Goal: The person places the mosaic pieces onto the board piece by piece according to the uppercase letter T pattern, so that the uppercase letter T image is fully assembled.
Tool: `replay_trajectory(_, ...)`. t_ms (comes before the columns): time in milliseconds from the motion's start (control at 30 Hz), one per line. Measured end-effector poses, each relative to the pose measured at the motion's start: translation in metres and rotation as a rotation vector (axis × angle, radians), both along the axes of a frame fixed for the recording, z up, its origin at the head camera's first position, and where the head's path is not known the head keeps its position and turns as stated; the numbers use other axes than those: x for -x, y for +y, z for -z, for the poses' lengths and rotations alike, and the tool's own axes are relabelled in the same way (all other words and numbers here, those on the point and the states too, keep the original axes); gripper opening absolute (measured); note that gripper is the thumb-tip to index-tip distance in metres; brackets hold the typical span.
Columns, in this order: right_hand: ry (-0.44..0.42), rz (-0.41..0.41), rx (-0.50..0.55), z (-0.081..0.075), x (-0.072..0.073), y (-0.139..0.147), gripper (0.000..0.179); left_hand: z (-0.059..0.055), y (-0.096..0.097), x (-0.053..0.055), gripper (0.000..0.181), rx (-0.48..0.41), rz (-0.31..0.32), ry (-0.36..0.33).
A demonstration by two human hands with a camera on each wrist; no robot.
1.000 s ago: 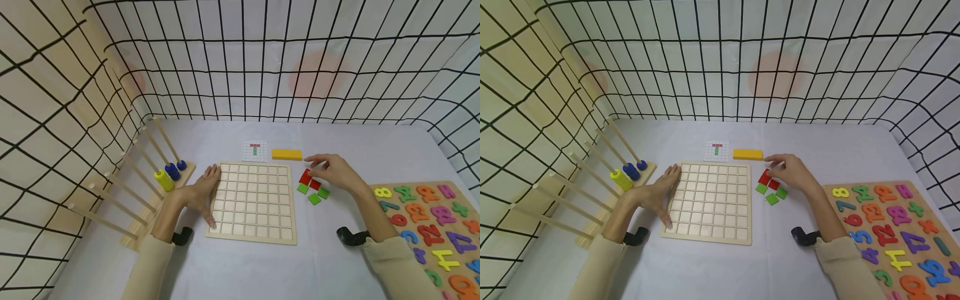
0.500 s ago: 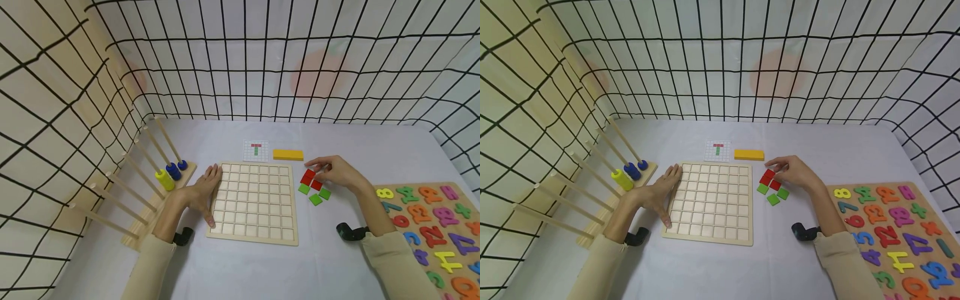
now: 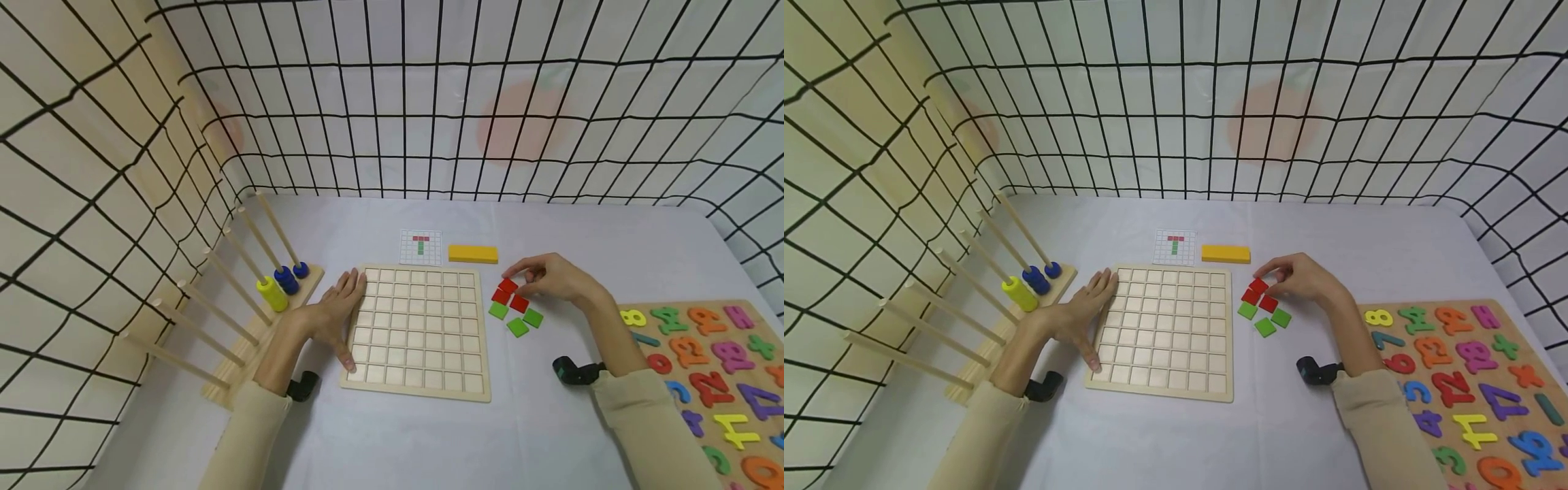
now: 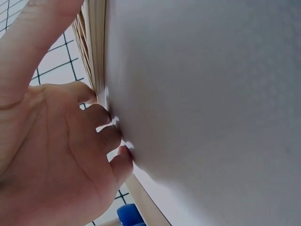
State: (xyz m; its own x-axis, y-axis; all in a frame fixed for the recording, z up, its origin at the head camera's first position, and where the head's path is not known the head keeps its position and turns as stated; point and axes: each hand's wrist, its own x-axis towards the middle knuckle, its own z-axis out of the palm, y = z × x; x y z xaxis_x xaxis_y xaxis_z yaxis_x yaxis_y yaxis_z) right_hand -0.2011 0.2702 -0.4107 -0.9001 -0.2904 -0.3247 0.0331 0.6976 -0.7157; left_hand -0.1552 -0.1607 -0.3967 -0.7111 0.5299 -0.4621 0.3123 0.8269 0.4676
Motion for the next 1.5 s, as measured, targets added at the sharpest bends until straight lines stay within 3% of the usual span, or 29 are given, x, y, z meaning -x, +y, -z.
replay_trajectory(433, -0.064, 0.06, -0.01, 0.001, 0.004, 0.003, 0.049, -0.001, 0.002, 0.0, 0.162, 0.013, -0.021, -0.014)
replay_trajectory(967, 0.039, 0.064, -0.076, -0.001, 0.0, -0.005, 0.039, 0.0, 0.003, -0.001, 0.162, 0.025, -0.019, -0.013)
replay_trajectory(1233, 0.073, 0.025, -0.007, -0.014, -0.003, -0.032, 0.039, 0.0, 0.002, -0.001, 0.161, 0.021, -0.017, -0.014)
replay_trajectory(1500, 0.071, -0.052, 0.025, -0.017, -0.007, -0.071, 0.034, -0.001, 0.003, 0.0, 0.162, 0.027, -0.015, -0.023)
